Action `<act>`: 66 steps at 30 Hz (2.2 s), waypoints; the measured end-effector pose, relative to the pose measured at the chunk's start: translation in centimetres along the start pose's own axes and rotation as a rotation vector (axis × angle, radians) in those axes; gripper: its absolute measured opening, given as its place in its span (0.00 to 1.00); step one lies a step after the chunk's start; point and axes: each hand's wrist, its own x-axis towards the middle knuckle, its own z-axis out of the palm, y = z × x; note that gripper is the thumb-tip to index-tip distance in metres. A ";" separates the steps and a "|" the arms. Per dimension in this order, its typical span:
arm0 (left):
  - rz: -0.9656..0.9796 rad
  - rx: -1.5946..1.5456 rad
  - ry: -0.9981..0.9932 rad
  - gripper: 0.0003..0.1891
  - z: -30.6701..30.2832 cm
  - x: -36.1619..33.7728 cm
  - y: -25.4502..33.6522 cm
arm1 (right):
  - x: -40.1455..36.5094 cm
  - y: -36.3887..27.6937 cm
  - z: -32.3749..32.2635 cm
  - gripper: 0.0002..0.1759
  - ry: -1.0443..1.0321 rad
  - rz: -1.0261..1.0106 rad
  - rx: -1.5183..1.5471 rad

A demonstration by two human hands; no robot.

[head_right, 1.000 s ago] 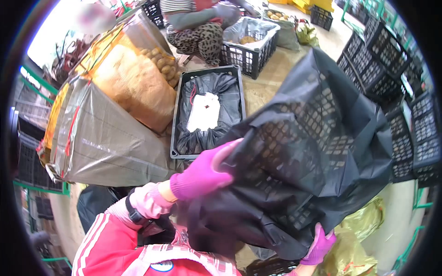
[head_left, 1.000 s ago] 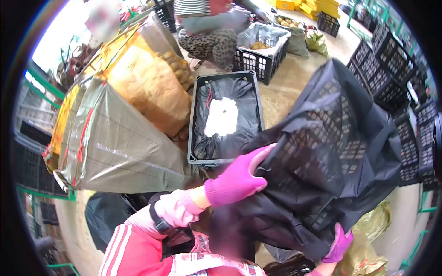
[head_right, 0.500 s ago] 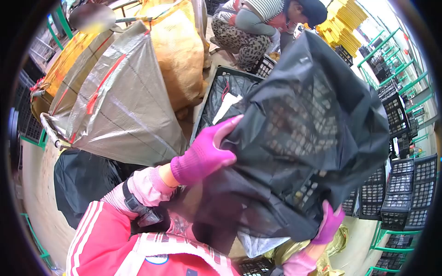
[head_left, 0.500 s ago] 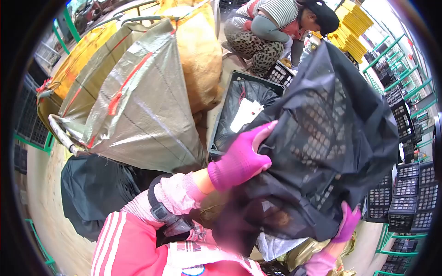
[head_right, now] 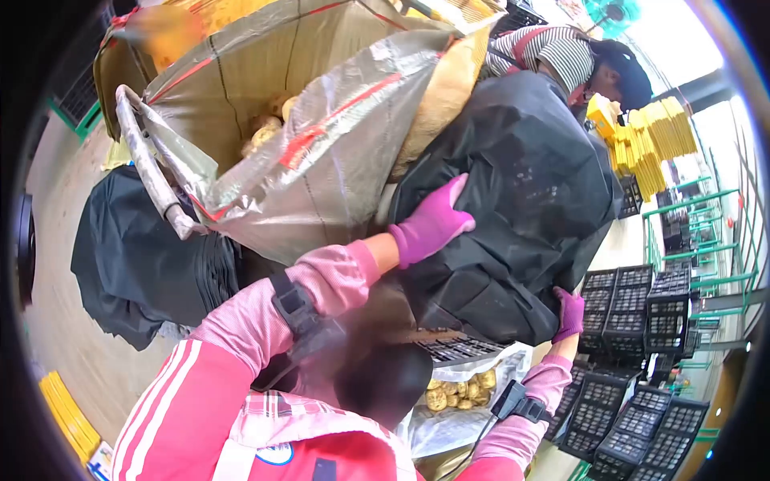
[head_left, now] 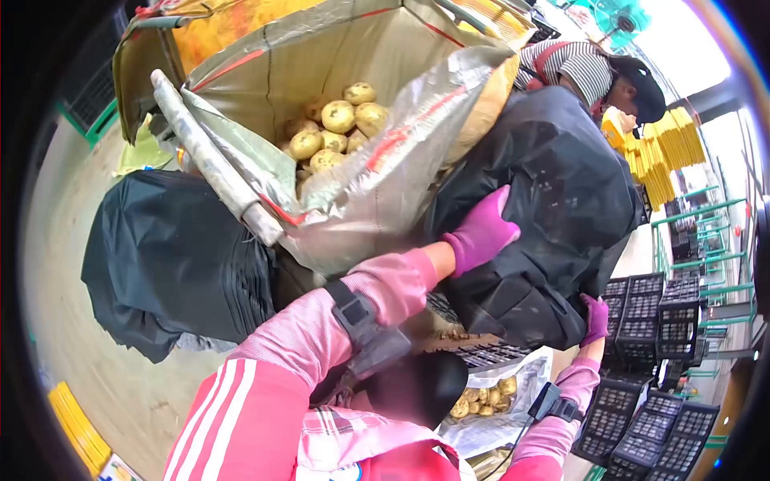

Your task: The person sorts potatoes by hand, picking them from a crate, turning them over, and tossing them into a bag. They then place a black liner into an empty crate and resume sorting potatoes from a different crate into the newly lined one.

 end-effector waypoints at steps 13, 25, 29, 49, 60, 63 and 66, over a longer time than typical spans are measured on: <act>-0.092 -0.123 -0.130 0.49 -1.1 2.5 -0.4 | 5.1 -0.2 -3.2 0.17 -0.219 -0.133 -0.630; -0.065 0.055 -0.177 0.46 -1.8 0.8 -0.4 | 1.4 1.7 -1.1 0.17 -0.166 -0.143 -0.555; -0.080 -0.135 -0.118 0.41 -2.0 0.8 -2.9 | -0.9 0.8 -0.6 0.20 -0.133 -0.314 -0.468; 0.657 0.685 0.088 0.34 -0.2 -5.0 5.9 | 6.0 -17.0 8.2 0.38 0.112 -0.534 -0.733; 0.450 0.958 -0.155 0.34 -1.2 -7.2 4.4 | 9.7 -16.0 14.3 0.26 -0.593 -0.428 -0.575; 0.470 0.937 -0.176 0.34 -2.3 -7.3 5.3 | 7.7 -21.1 9.4 0.25 -0.690 -0.087 -0.717; 0.460 0.968 -0.177 0.34 -2.9 -7.3 5.2 | 3.3 -20.9 10.0 0.17 -0.903 0.397 -0.317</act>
